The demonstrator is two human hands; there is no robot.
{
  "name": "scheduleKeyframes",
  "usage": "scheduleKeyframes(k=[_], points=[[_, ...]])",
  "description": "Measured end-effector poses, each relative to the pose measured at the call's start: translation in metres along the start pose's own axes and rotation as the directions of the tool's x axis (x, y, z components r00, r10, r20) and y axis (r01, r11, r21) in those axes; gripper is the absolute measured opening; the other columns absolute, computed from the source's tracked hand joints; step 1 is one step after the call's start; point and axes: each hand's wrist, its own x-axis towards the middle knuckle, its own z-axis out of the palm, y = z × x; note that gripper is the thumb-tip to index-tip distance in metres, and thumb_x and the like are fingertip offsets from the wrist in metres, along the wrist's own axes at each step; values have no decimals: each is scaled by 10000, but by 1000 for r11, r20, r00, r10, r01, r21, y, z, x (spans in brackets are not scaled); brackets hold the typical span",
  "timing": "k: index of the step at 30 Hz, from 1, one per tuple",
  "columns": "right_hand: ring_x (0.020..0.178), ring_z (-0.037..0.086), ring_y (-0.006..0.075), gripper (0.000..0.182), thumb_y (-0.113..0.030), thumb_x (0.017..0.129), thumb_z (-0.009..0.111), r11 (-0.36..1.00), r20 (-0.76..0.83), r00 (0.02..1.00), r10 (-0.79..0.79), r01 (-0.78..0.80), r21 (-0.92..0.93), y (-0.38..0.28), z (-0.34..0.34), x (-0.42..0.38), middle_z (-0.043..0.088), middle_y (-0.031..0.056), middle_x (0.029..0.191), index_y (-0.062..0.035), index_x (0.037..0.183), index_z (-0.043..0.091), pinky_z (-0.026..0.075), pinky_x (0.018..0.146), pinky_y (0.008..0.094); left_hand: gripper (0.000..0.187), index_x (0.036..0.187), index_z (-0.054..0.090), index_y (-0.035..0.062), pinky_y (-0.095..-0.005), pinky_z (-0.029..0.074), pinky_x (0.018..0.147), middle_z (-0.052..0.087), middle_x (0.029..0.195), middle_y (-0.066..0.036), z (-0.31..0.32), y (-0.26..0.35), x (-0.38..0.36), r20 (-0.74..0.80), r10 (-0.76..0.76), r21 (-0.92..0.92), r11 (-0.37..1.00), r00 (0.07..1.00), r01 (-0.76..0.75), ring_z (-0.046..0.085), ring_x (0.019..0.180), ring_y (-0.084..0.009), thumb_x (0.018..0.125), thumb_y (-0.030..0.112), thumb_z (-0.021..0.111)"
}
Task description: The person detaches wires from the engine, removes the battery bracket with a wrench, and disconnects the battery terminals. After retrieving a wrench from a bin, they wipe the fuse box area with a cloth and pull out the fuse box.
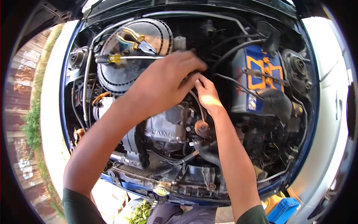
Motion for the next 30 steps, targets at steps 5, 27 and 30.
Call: scheduleKeyframes(k=[5,27,30], points=[[1050,741,231,302,-204,1084,609,992,-114,993,-10,-5,-125,3,-29,-54,783,161,1119,-25,1300,722,545,942,340,142,1102,748,8,-384,533,675,757,1007,-152,26,31,-93,20,-270,-195,943,963,269,711,790,-291,974,61,719],[850,755,197,143,-88,1012,723,861,26,960,-277,261,-437,-135,-277,-261,780,126,927,34,1084,747,587,817,322,118,1065,737,-17,-379,535,744,722,956,-145,131,200,-99,-108,-590,-320,782,800,534,706,856,-309,1001,78,709],[860,755,182,176,-125,993,763,819,-22,947,-320,265,-509,-153,-309,-228,779,104,932,26,1083,752,586,816,325,126,1070,738,-21,-339,528,750,723,914,-137,137,202,-69,-168,-507,-308,841,845,444,693,801,-253,1004,82,708]])
